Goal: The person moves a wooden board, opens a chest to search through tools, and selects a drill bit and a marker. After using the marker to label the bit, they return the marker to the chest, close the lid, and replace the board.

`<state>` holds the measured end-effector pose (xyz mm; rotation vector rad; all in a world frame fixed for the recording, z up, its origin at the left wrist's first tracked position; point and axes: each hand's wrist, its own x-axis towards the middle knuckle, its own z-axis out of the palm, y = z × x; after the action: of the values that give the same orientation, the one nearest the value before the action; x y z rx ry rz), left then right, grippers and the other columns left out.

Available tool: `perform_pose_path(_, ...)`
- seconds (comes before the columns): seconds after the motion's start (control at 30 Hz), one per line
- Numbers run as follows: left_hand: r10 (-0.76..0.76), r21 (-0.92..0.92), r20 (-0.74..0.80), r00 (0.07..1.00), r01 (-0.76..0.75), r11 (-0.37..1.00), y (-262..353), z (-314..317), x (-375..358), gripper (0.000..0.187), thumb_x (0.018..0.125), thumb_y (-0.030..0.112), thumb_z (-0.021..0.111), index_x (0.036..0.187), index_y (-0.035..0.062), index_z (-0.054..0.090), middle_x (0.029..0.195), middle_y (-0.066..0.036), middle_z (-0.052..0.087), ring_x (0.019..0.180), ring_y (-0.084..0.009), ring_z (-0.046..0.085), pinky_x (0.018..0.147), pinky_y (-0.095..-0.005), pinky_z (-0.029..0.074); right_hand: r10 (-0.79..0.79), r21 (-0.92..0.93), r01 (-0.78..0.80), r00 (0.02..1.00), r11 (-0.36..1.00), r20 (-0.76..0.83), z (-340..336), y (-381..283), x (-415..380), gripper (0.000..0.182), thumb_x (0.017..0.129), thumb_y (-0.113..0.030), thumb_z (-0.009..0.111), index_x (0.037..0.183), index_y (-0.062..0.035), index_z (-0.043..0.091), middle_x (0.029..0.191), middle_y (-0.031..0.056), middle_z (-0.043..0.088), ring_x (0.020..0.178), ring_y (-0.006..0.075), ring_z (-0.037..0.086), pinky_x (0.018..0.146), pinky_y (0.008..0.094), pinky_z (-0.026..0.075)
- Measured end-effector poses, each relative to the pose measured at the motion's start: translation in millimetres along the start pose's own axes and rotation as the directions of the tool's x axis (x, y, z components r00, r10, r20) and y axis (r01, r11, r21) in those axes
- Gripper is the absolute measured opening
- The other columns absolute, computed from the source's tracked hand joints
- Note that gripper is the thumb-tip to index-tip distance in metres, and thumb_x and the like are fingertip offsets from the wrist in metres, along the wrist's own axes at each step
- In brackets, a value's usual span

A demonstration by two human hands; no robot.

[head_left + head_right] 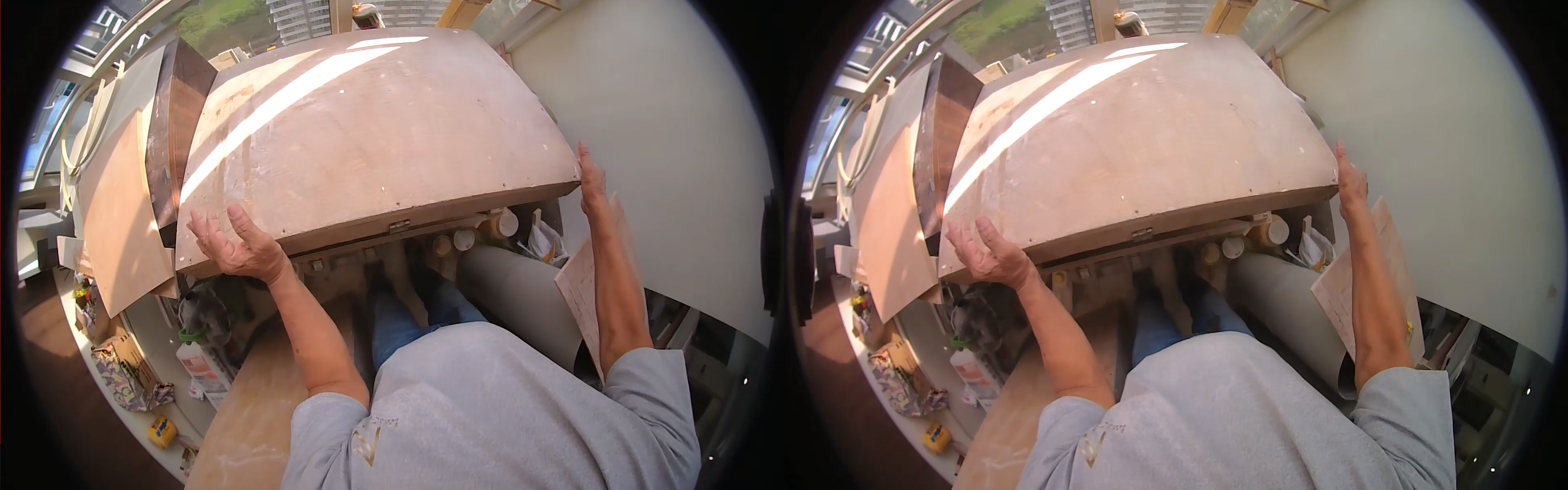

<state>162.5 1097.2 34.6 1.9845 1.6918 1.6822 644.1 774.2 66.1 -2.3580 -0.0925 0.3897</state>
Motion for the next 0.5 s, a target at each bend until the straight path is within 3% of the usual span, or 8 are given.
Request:
perform_pose_path(0.13, -0.056, -0.227, 0.048, 0.997, 0.065, 0.972, 24.1, 15.4, 52.1, 0.038, 0.086, 0.023, 0.073, 0.106, -0.0087, 0.07, 0.117, -0.023, 0.069, 0.108, -0.035, 0.065, 0.095, -0.0412, 0.049, -0.051, 0.14, 0.044, 0.998, 0.989, 0.047, -25.5, -43.7, 7.8, 0.081, 0.087, -0.069, 0.06, 0.114, 0.0075, 0.069, 0.11, 0.0149, 0.067, 0.107, 0.023, 0.057, 0.101, 0.0343, 0.039)
perform_pose_path(0.2, -0.122, -0.164, 0.1, 0.988, 0.137, 0.977, 51.4, 22.3, 84.0, 0.038, 0.084, 0.025, 0.075, 0.104, -0.0079, 0.071, 0.106, -0.02, 0.072, 0.097, -0.0273, 0.068, 0.087, -0.0354, 0.052, -0.157, 0.232, 0.169, 0.985, 0.958, -0.07, -27.6, -70.6, 5.0, 0.086, 0.088, -0.068, 0.062, 0.125, 0.0101, 0.061, 0.123, 0.0172, 0.062, 0.116, 0.0237, 0.055, 0.106, 0.0334, 0.037)
perform_pose_path(0.3, -0.246, -0.325, 0.17, 0.954, 0.29, 0.9, 88.3, 39.9, 133.9, 0.034, 0.08, 0.024, 0.078, 0.095, -0.0061, 0.075, 0.095, -0.015, 0.075, 0.087, -0.0202, 0.068, 0.08, -0.0296, 0.052, -0.341, 0.254, 0.366, 0.93, 0.895, -0.138, -24.5, -119.7, -0.2, 0.092, 0.088, -0.068, 0.061, 0.133, 0.0116, 0.054, 0.127, 0.0178, 0.059, 0.12, 0.0242, 0.052, 0.108, 0.0331, 0.035)
perform_pose_path(0.37, -0.25, -0.361, 0.16, 0.955, 0.292, 0.886, 95.1, 65.9, 186.9, 0.032, 0.077, 0.023, 0.081, 0.091, -0.0057, 0.075, 0.094, -0.013, 0.075, 0.084, -0.0186, 0.068, 0.079, -0.0274, 0.052, -0.426, 0.117, 0.446, 0.89, 0.887, -0.163, -22.3, -139.6, 23.8, 0.08, 0.086, -0.07, 0.062, 0.112, 0.0056, 0.066, 0.105, 0.0154, 0.069, 0.105, 0.0273, 0.062, 0.096, 0.039, 0.045)
perform_pose_path(0.4, -0.246, -0.307, 0.158, 0.956, 0.285, 0.908, 97.3, 85.4, 221.1, 0.032, 0.075, 0.022, 0.082, 0.089, -0.0057, 0.075, 0.094, -0.012, 0.075, 0.083, -0.0183, 0.068, 0.08, -0.0264, 0.052, -0.671, -0.155, 0.654, 0.708, 0.741, -0.221, -12.0, -151.6, 67.5, 0.088, 0.09, -0.07, 0.054, 0.138, 0.0036, 0.052, 0.132, 0.02, 0.058, 0.127, 0.0305, 0.051, 0.109, 0.0391, 0.037)
perform_pose_path(0.43, -0.238, -0.254, 0.173, 0.956, 0.277, 0.927, 101.2, 98.7, 242.8, 0.036, 0.077, 0.026, 0.08, 0.096, -0.0042, 0.075, 0.097, -0.012, 0.074, 0.088, -0.018, 0.068, 0.085, -0.0284, 0.05, -0.68, -0.33, 0.596, 0.669, 0.732, -0.301, -6.2, -171.4, 65.9, 0.093, 0.089, -0.072, 0.052, 0.143, 0.0033, 0.045, 0.142, 0.0238, 0.049, 0.133, 0.0376, 0.046, 0.111, 0.0433, 0.034)
perform_pose_path(0.47, -0.231, -0.199, 0.187, 0.955, 0.267, 0.943, 102.4, 113.4, 261.9, 0.04, 0.08, 0.03, 0.078, 0.103, -0.0028, 0.075, 0.101, -0.012, 0.074, 0.094, -0.0177, 0.067, 0.089, -0.0303, 0.049, -0.602, -0.319, 0.517, 0.738, 0.795, -0.304, -3.3, -195.9, 65.6, 0.091, 0.091, -0.069, 0.049, 0.143, 0.0057, 0.042, 0.146, 0.0282, 0.042, 0.137, 0.0429, 0.038, 0.113, 0.0474, 0.031)
perform_pose_path(0.5, -0.198, -0.355, 0.233, 0.952, 0.273, 0.894, 85.3, 139.3, 291.1, 0.04, 0.08, 0.03, 0.079, 0.104, -0.0018, 0.075, 0.102, -0.013, 0.074, 0.096, -0.0199, 0.067, 0.09, -0.0315, 0.049, -0.632, -0.438, 0.469, 0.672, 0.767, -0.386, 1.8, -213.4, 96.9, 0.071, 0.095, -0.065, 0.044, 0.139, -0.01, 0.051, 0.141, 0.0266, 0.048, 0.128, 0.0463, 0.046, 0.11, 0.0457, 0.038)
